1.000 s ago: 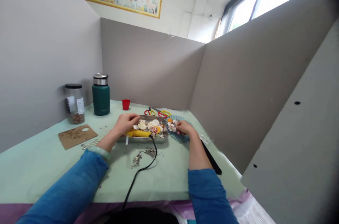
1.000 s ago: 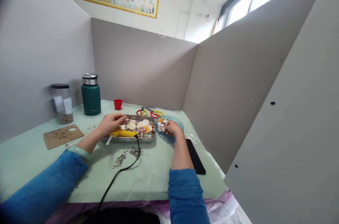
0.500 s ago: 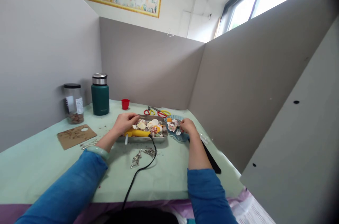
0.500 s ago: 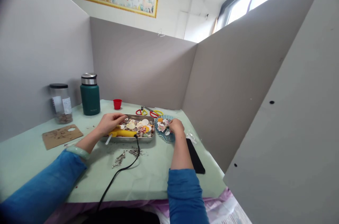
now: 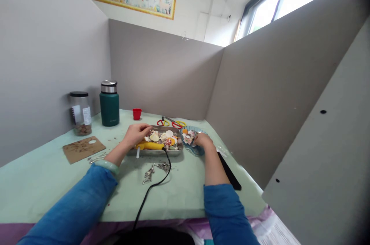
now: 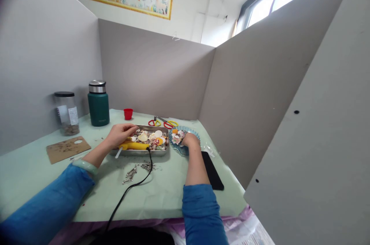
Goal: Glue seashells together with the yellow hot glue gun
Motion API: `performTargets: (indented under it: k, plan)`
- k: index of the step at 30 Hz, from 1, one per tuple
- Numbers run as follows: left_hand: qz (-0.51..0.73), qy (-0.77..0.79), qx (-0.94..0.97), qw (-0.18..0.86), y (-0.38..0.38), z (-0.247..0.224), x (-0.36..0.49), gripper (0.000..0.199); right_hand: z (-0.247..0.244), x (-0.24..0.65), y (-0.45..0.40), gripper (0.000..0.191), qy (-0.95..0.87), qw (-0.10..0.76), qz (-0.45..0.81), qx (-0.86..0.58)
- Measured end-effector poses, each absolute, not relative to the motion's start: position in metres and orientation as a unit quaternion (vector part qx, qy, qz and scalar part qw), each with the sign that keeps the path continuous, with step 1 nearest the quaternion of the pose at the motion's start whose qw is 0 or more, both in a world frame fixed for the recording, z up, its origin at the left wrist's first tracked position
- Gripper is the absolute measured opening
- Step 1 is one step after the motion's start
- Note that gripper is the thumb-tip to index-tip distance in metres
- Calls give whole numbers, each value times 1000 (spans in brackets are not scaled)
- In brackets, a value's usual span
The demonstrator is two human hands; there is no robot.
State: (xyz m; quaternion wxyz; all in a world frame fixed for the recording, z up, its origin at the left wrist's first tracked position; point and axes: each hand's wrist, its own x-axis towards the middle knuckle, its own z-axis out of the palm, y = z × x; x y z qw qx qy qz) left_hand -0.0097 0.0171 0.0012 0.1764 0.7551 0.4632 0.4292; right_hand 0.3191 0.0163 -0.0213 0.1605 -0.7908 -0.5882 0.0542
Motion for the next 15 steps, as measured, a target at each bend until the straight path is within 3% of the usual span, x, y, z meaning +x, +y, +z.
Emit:
performTargets:
  k: [5,9,13,15]
  plan:
    - [427,467,754,175,16,2,-9,35,-17,318,15,18,-558,144,66,-815]
    - [425,473,753,169,17,2,-10,35,-8,313,10,21,-556,226,40,-799]
    - [430,493,739,162,18,2,-11,35,1,281,1,28,-680,335,27,-652]
    - [437,502,729,164,19,1,-12,37,4,254,-5,31,-764,340,74,-544]
